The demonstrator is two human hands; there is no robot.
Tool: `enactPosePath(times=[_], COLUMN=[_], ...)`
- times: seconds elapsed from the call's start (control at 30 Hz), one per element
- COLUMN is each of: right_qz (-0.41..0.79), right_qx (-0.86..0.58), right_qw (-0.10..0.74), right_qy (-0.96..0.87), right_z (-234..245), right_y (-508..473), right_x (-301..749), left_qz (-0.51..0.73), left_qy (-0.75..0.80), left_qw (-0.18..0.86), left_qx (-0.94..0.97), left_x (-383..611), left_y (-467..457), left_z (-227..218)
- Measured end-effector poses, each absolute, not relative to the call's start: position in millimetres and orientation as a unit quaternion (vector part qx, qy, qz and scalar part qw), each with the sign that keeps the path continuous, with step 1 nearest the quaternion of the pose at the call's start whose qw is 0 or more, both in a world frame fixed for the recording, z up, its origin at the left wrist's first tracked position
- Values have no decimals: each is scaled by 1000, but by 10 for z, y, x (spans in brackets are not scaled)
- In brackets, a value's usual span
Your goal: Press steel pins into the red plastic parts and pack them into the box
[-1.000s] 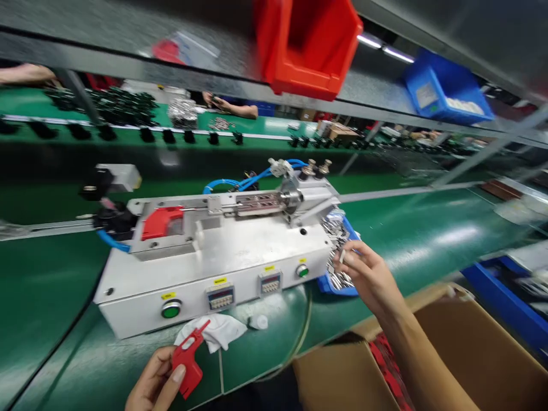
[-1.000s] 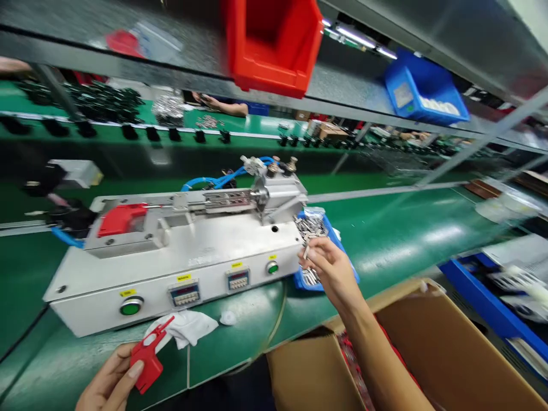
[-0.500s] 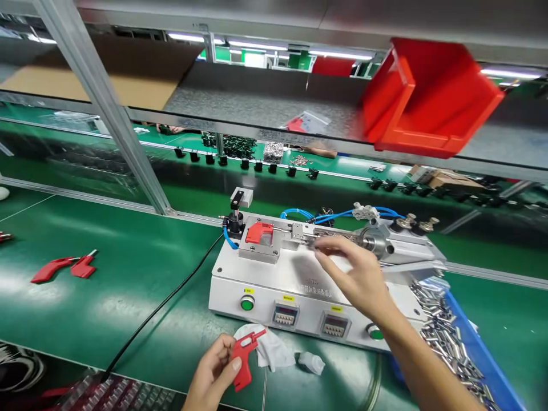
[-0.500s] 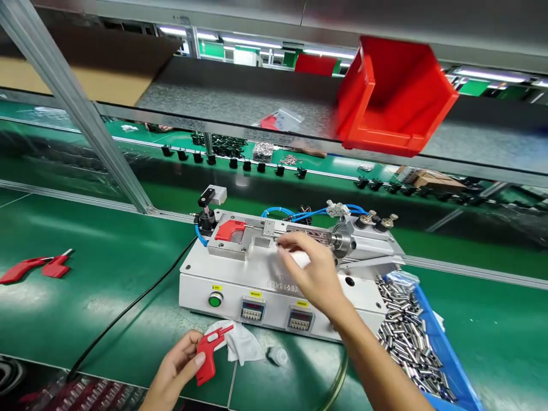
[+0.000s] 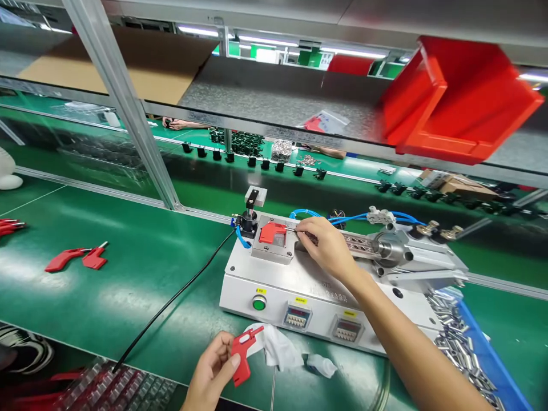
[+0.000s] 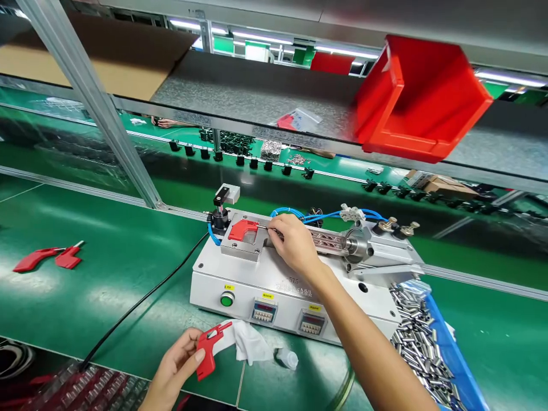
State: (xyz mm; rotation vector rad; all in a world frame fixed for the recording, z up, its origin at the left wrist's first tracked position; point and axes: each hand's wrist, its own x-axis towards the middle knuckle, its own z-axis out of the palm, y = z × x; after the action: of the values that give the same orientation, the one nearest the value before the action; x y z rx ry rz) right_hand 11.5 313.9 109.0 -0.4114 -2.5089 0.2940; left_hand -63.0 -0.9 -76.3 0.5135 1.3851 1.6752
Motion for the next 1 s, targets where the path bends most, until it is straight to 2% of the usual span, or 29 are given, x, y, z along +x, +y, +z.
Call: enactPosePath(times=[0.23,0.4,0.5,0.57,0.73,0.87,1.0], right_qz=[40,22,17,7,11,53,72], right_qx=[-141,-138,-137,-140,-162,-131,-171], right_qw=[276,169,137,152,269,237,213], right_qy=[-950,-976,-981,-978,-949,-961,-959], right_z=[1179,1265,1324,1405,1705,1643,1297], right_y=[3055,2989,2980,2972,2883,2730,2646], right_x=[-33,-296,-400,-423,-203,352,890], left_qz=[679,680,681,680,680,682,667], left_qy=[542,535,525,523,530,546,592], left_qw=[446,451,461,463,459,430,325], left_qx=[215,218,221,221,216,229,314], left_x=[-643,-638,-658,-664,-653,-792,-1198], left_y=[-17,-19,-14,-3,-6,-85,128], left_z=[-770,-723,-715,-719,-721,-544,22])
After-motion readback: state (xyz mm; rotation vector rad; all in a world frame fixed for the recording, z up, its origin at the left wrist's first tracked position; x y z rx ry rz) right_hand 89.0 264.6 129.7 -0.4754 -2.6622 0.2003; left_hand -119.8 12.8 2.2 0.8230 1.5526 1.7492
